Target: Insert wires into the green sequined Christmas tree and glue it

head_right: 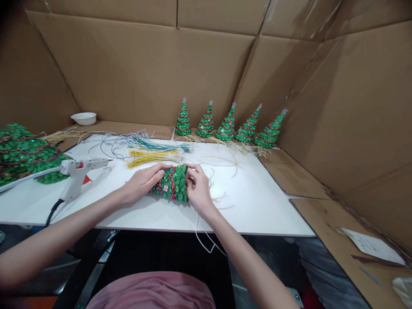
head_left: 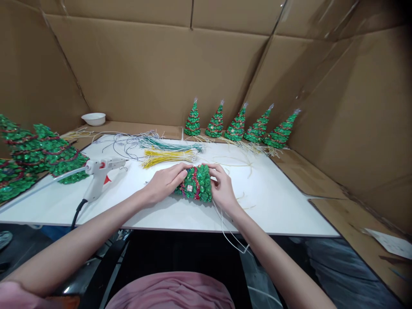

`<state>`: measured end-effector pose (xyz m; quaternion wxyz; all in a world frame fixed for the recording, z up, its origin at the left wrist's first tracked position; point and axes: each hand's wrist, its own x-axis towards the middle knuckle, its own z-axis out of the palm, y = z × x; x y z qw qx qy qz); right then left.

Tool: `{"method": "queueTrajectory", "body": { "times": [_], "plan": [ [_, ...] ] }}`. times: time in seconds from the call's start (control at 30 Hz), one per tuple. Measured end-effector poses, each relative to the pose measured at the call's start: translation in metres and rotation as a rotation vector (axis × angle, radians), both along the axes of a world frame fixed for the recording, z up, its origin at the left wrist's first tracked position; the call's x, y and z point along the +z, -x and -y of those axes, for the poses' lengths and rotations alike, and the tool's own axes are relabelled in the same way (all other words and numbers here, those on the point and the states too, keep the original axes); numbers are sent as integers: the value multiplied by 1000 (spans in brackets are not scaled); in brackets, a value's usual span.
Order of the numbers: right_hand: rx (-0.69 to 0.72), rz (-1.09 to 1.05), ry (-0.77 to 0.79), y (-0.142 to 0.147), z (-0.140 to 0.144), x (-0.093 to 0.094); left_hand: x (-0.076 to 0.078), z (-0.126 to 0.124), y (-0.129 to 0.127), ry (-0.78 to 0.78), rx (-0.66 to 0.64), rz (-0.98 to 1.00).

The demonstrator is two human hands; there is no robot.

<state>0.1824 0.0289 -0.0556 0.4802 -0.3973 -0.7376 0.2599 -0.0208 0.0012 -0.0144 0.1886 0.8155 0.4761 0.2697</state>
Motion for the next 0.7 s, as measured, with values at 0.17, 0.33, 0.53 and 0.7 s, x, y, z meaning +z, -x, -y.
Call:
{"method": "queueTrajectory", "body": {
  "times": [0.17,0.33,0.53,0.7],
  "plan": [
    [1,5,-10,-1,-1,-1,4,0,-3,52,-17,32],
    [-7,6,-1,0,0,-1,3,0,-2,75,-34,49],
    [-2,-4,2,1,2,1,2,0,1,88,-71,48],
    [-3,-11,-1,2,2,1,4,-3,3,100,-107,51]
  ]
}}
